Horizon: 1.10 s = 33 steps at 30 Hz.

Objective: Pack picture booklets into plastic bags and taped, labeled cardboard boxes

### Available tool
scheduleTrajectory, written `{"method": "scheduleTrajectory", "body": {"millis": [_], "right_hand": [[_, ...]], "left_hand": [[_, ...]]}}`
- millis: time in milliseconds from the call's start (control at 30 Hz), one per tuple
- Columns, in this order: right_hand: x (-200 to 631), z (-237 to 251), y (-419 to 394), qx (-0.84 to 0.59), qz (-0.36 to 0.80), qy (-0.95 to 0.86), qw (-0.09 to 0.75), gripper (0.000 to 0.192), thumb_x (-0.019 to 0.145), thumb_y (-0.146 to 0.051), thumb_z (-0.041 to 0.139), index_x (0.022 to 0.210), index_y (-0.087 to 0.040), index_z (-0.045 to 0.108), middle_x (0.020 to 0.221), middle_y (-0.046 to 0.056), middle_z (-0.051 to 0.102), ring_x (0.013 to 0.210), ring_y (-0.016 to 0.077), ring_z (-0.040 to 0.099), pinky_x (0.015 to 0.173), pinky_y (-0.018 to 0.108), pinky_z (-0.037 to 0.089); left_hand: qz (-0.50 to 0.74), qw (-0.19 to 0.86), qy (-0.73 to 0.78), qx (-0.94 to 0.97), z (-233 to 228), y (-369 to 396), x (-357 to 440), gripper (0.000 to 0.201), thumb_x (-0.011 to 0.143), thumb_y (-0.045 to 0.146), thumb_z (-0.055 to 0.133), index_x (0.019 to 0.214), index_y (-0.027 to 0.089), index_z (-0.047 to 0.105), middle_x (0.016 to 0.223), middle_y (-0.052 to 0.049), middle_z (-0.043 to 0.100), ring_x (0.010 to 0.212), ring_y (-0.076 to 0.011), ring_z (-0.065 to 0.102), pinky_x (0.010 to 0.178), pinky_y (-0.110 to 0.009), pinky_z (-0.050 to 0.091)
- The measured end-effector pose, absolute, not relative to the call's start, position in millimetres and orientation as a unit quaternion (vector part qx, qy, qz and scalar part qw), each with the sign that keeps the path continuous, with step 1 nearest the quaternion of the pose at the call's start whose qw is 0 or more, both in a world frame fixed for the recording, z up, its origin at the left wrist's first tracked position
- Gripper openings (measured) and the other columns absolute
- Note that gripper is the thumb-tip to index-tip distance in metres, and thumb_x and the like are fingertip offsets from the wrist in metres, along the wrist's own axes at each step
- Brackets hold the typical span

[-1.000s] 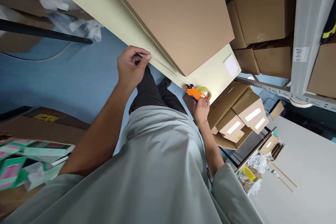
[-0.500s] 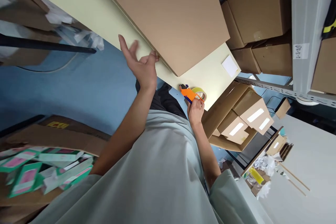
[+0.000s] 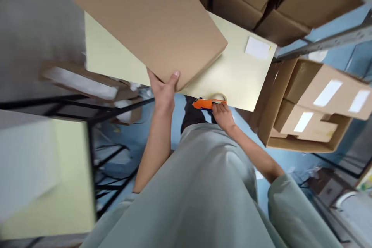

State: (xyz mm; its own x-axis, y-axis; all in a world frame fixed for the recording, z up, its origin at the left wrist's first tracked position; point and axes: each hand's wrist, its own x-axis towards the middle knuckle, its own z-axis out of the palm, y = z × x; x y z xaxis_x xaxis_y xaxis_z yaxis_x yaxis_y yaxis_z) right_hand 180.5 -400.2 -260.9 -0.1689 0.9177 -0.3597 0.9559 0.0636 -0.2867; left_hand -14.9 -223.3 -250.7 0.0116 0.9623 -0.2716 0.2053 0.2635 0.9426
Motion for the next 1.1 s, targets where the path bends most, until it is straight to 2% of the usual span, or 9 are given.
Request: {"method": "scheduleTrajectory", "body": {"millis": [233,467,533,633,700,733,800,933,1100], "right_hand": [[125,-259,-375,0.628,-0.332,0.7,-0.067,0.032,0.106,-0.005,0.044,0.116,-0.012,0.073,0.098,0.016,0.08,0.097,0.0303,0.073,0.112,0.049,0.052],[272,-240,-454,0.699,-0.289,0.654,0.003,0.017,0.11,-0.023,0.059,0.105,-0.014,0.073,0.088,0.016,0.081,0.086,0.03,0.075,0.1,0.048,0.054],[325,-239,-448,0.727,-0.225,0.649,0.013,0.027,0.114,-0.031,0.056,0.097,-0.016,0.072,0.086,0.015,0.08,0.085,0.0273,0.076,0.097,0.047,0.054],[373,-246,-391,0.734,-0.168,0.657,-0.032,0.052,0.121,-0.033,0.043,0.079,-0.014,0.069,0.094,0.014,0.084,0.101,0.0204,0.081,0.107,0.046,0.054],[382,-255,-334,0.721,-0.141,0.677,-0.036,0.081,0.119,-0.036,0.01,0.063,-0.01,0.061,0.104,0.015,0.085,0.112,0.0166,0.081,0.108,0.042,0.051],[382,-261,-307,0.71,-0.136,0.69,-0.038,0.087,0.112,-0.039,-0.002,0.056,-0.006,0.056,0.107,0.013,0.083,0.113,0.0202,0.079,0.106,0.041,0.048],[375,-273,-260,0.698,-0.132,0.7,-0.069,0.072,0.121,-0.036,0.022,0.067,-0.008,0.061,0.106,0.013,0.085,0.121,0.019,0.079,0.11,0.041,0.055],[349,-284,-222,0.638,-0.157,0.752,-0.061,0.061,0.122,-0.025,0.02,0.089,-0.005,0.068,0.1,0.004,0.08,0.122,0.0183,0.078,0.11,0.047,0.057],[288,-266,-248,0.544,-0.216,0.81,-0.033,0.032,0.111,-0.005,0.044,0.126,-0.012,0.071,0.111,0.003,0.081,0.125,0.0187,0.075,0.125,0.055,0.048]], "left_hand": [[0.241,0.505,0.617,0.553,-213,-209,-80,0.095,0.093,0.077,0.068,0.171,0.036,0.035,0.168,-0.011,0.056,0.151,-0.0213,0.061,0.129,-0.041,0.049],[0.196,0.489,0.625,0.576,-215,-213,-75,0.078,0.098,0.073,0.065,0.165,0.043,0.041,0.161,-0.009,0.062,0.15,-0.0231,0.062,0.124,-0.05,0.054],[0.205,0.502,0.618,0.57,-215,-213,-77,0.075,0.099,0.07,0.065,0.164,0.044,0.04,0.162,-0.008,0.062,0.15,-0.0228,0.062,0.126,-0.052,0.052],[0.19,0.491,0.626,0.576,-211,-212,-76,0.074,0.099,0.073,0.062,0.163,0.043,0.041,0.16,-0.008,0.063,0.151,-0.0228,0.061,0.128,-0.052,0.051],[0.17,0.484,0.627,0.586,-207,-212,-74,0.076,0.098,0.079,0.058,0.162,0.041,0.043,0.156,-0.009,0.066,0.15,-0.0241,0.063,0.126,-0.052,0.054],[0.163,0.487,0.624,0.588,-206,-212,-73,0.078,0.096,0.082,0.058,0.161,0.041,0.044,0.155,-0.01,0.067,0.149,-0.0251,0.063,0.125,-0.052,0.055],[0.151,0.501,0.62,0.585,-204,-211,-74,0.079,0.094,0.084,0.06,0.159,0.041,0.046,0.153,-0.01,0.068,0.15,-0.0273,0.062,0.125,-0.055,0.054],[0.124,0.528,0.611,0.577,-199,-195,-90,0.085,0.083,0.089,0.07,0.151,0.04,0.054,0.14,-0.007,0.075,0.155,-0.0305,0.056,0.131,-0.061,0.045],[0.062,0.58,0.572,0.576,-184,-135,-142,0.083,0.057,0.071,0.099,0.132,0.052,0.067,0.137,0.016,0.076,0.146,-0.0335,0.061,0.131,-0.072,0.042]]}}
